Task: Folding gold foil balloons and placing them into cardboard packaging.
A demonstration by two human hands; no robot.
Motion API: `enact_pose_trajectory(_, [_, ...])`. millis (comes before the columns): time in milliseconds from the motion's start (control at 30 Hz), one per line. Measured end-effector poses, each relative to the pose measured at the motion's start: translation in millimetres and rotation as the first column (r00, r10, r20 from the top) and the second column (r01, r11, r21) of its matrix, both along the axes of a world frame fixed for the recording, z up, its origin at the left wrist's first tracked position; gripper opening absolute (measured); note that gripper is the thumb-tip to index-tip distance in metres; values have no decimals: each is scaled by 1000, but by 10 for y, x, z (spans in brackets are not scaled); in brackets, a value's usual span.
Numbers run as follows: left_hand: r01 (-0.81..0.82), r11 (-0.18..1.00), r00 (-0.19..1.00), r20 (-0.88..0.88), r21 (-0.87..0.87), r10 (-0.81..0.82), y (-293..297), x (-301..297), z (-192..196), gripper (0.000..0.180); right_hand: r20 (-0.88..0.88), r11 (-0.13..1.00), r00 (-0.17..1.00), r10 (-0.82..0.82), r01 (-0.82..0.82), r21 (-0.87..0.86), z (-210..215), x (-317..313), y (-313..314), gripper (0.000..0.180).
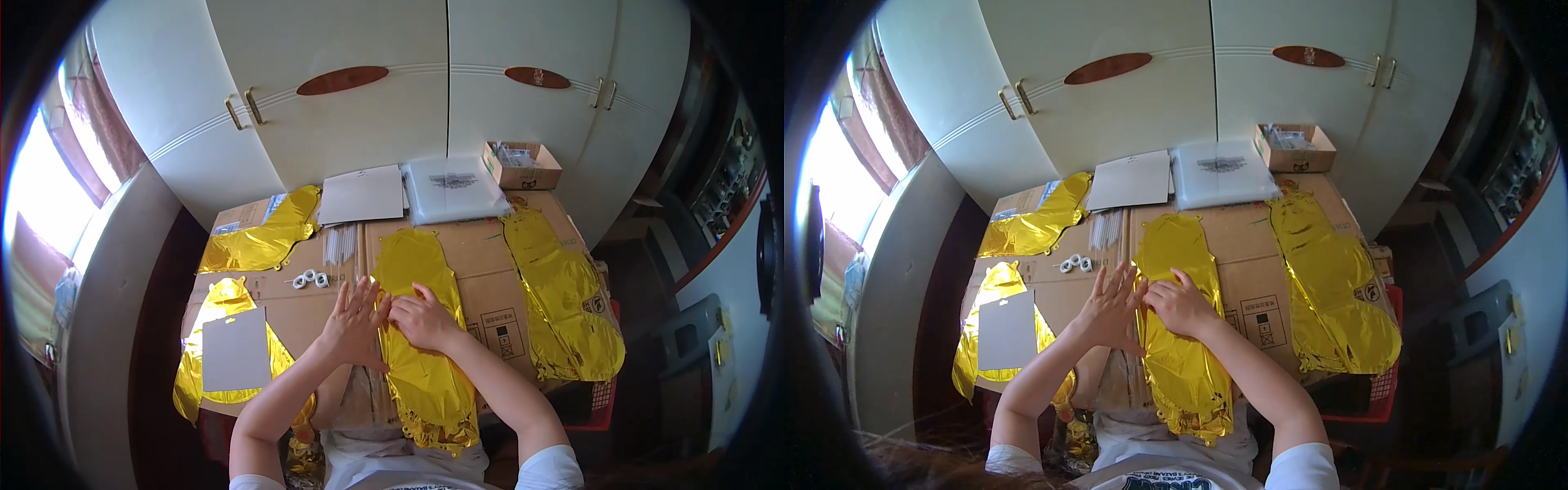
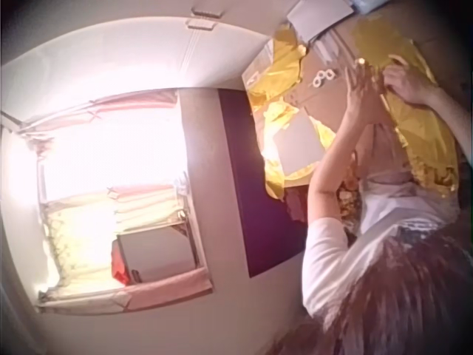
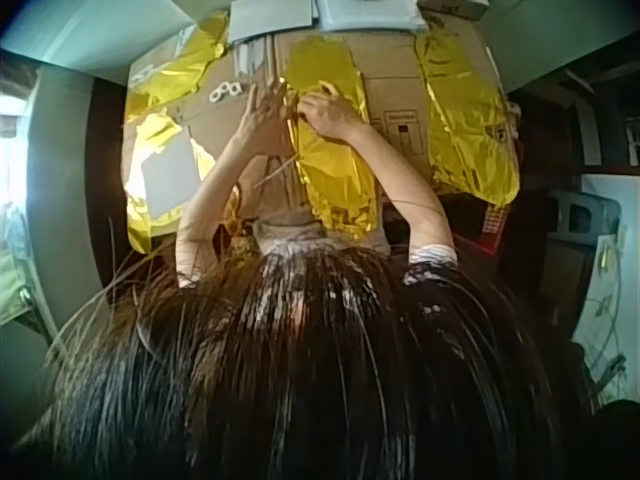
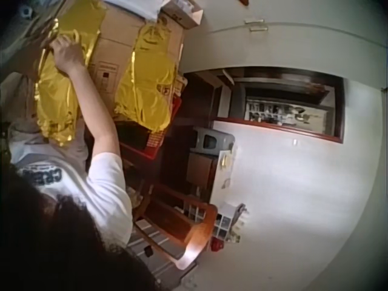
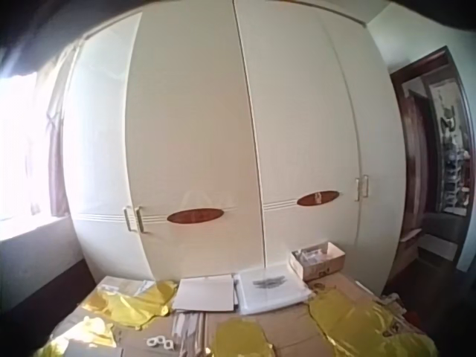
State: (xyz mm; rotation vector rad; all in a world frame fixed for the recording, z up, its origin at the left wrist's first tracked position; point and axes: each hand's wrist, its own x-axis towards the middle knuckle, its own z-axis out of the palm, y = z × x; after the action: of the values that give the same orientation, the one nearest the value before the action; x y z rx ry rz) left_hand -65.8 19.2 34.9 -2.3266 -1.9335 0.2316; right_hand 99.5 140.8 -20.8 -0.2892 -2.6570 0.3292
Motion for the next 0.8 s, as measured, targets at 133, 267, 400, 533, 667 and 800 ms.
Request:
enact_pose_trajectory(133, [12, 1000, 1000, -11, -1, -12, -61, 47, 40, 134, -11, 999, 1000, -5, 5, 33, -36, -14, -3, 17])
enact_pose_trajectory(267, [12, 1000, 1000, -27, 9, -11, -113, 117, 109, 134, -29, 999, 1000, 5, -4, 38, -33, -11, -1, 18])
enact_pose_trajectory(400, [3, 1000, 996, -84, -14, -4, -179, 185, 136, 137, -41, 999, 999, 0, 2, 45, -55, -11, 3, 18])
enact_pose_trajectory(533, [12, 1000, 998, -66, -6, -12, -272, 231, 183, 134, -52, 1000, 999, 1, -1, 6, -44, -7, -2, 19])
enact_pose_trajectory(667, [-1, 1000, 1000, 27, 31, 0, -363, 255, 156, 120, -23, 1000, 1000, 10, -10, 9, -50, -3, 3, 20])
enact_pose_trajectory(800, [-43, 978, 998, -24, 203, 49, -351, 179, -126, 113, -14, 1000, 1000, 3, -3, 4, -48, -9, -1, 18])
